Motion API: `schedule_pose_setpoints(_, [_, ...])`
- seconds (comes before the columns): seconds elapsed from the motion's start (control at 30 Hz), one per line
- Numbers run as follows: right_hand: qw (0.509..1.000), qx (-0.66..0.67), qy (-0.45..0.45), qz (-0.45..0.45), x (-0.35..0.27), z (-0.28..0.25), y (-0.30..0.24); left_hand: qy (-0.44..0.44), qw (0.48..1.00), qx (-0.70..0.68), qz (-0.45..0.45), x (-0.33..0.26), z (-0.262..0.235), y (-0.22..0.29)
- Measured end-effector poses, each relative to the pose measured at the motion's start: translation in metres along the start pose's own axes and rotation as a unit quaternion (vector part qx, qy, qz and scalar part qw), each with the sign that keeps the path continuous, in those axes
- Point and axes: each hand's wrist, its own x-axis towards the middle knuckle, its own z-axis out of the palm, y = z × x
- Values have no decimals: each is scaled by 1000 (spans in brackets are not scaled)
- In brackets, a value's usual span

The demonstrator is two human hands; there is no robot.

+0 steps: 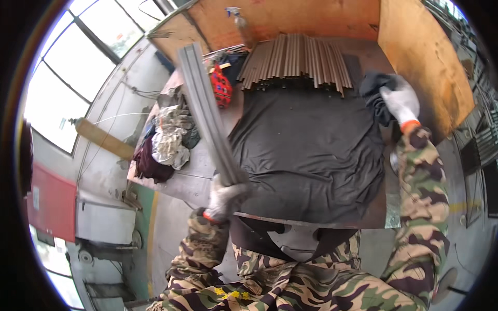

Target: The person is sanding the ends of a bundle of metal pipes using a handheld power sander at a workbench.

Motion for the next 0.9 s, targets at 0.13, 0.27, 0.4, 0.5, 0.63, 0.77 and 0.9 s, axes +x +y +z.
schedule_pose_setpoints(0.13, [972,77,-11,-221,-42,-18,-49,-31,998,43,40,15,45,-9])
schedule_pose_setpoints(0.27, [956,214,3,-199,-192,44,-170,-33,991,109,66,33,113,-23])
schedule_pose_setpoints(0.4, [961,242,46,-122,-224,72,-178,-4,983,-186,-10,45,102,-104])
schedule_pose_setpoints(0.5, [956,287,52,-33,-206,47,-162,-102,942,318,35,-16,98,-63])
schedule_pose_setpoints(0.63, [927,365,44,-75,-127,16,-119,-282,936,116,-175,-66,104,-47])
schedule_pose_setpoints(0.77, [485,819,-296,80,-145,10,-121,-385,844,-258,-269,-86,96,-55])
schedule_pose_setpoints(0.9, [604,745,-280,40,-218,80,-90,-440,806,-330,-219,-42,94,-70])
